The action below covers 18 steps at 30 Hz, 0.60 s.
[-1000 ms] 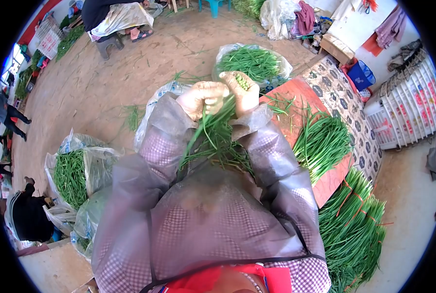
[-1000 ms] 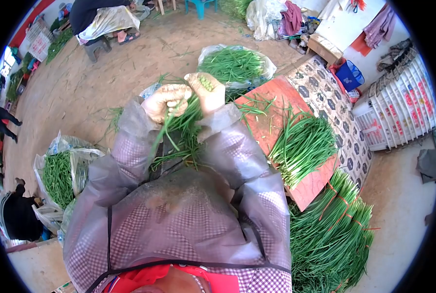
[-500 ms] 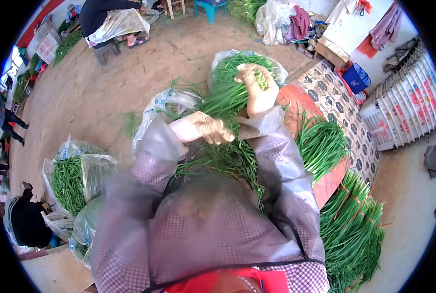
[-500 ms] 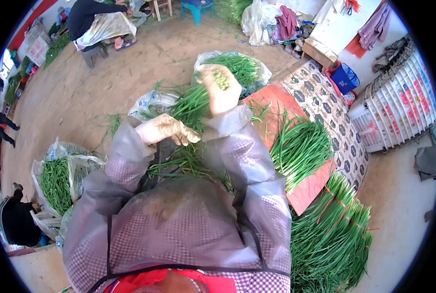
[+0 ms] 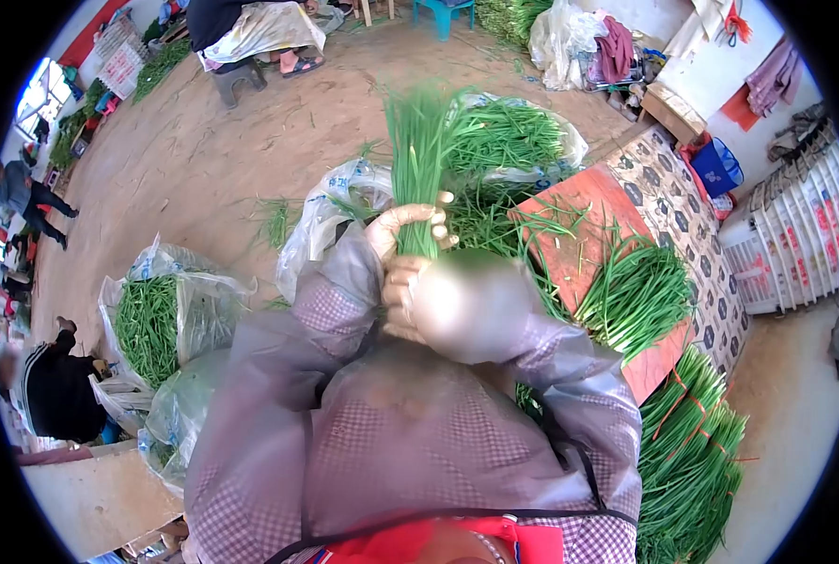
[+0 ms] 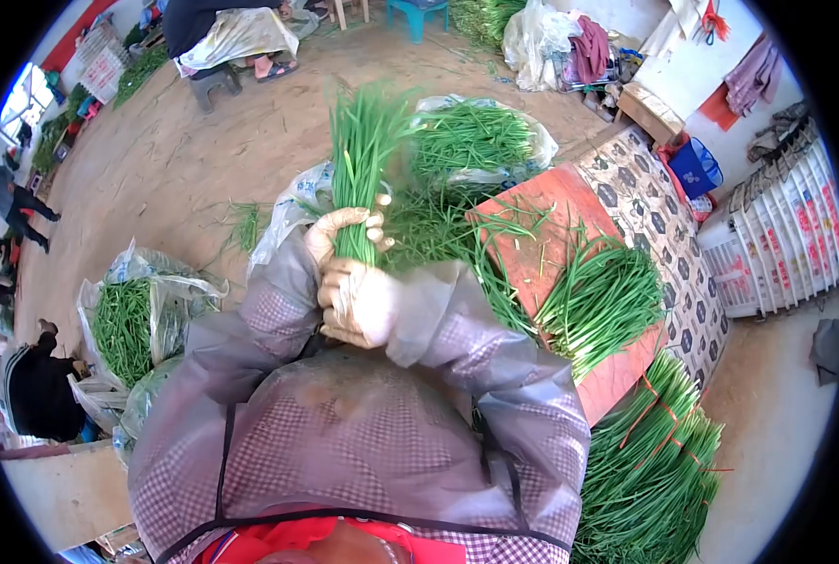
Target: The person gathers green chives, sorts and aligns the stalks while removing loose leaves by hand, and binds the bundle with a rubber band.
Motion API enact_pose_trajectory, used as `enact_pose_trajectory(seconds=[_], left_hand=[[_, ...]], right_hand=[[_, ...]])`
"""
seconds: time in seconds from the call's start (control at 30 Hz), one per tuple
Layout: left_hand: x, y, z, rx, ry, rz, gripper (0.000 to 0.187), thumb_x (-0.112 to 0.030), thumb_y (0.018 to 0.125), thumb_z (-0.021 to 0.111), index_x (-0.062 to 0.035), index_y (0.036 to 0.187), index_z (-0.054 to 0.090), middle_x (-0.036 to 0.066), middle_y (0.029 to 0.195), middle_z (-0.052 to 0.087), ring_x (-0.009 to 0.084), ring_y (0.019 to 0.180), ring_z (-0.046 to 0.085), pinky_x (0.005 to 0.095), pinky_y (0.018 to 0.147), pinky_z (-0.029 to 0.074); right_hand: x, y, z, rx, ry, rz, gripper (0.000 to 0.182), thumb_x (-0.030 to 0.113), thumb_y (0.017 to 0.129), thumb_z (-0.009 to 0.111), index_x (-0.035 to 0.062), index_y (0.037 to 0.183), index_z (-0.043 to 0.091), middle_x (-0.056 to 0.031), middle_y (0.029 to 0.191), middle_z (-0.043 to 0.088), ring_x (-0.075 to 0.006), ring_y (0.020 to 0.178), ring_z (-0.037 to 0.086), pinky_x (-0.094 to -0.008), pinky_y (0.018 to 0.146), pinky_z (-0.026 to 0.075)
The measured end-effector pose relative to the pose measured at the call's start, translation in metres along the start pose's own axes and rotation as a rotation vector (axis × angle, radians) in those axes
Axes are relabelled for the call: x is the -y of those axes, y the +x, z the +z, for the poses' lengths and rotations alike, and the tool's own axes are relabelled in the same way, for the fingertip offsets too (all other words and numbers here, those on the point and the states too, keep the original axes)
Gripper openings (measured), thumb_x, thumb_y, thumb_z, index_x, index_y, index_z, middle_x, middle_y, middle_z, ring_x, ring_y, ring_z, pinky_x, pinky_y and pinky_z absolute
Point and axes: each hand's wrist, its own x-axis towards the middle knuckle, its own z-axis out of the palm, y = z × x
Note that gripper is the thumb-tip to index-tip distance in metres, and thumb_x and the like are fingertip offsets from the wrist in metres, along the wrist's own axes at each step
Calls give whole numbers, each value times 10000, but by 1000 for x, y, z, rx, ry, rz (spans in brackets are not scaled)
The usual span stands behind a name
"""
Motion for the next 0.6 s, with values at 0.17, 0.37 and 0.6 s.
enact_pose_trajectory(seconds=[0.17, 0.37, 0.6], left_hand=[[-10, -12, -6, 20, 133, 116, 361, -64, 795, 609, -25, 1144, 524, 40, 765, 556, 166, 702, 575, 337, 766, 506], [1, -22, 7, -76, 262, 163, 364, -67, 780, 618, -37, 1131, 529, 75, 805, 583, 185, 734, 583, 320, 696, 507], [8, -15, -21, -45, 288, 153, 403, -207, 827, 637, -92, 1189, 502, 68, 853, 573, 202, 803, 571, 371, 779, 492]], right_hand=[[17, -18, -7, -465, 659, 242, 174, 162, 886, 581, -7, 867, 617, -69, 688, 579, -115, 589, 557, -269, 480, 431], [-4, 6, -51, -728, 56, 765, 289, 233, 781, 708, 5, 876, 559, -72, 647, 618, -126, 528, 613, -265, 478, 468], [-35, 12, -44, -812, 399, 794, 167, 145, 873, 580, -9, 808, 576, -28, 598, 560, -91, 456, 527, -247, 397, 429]])
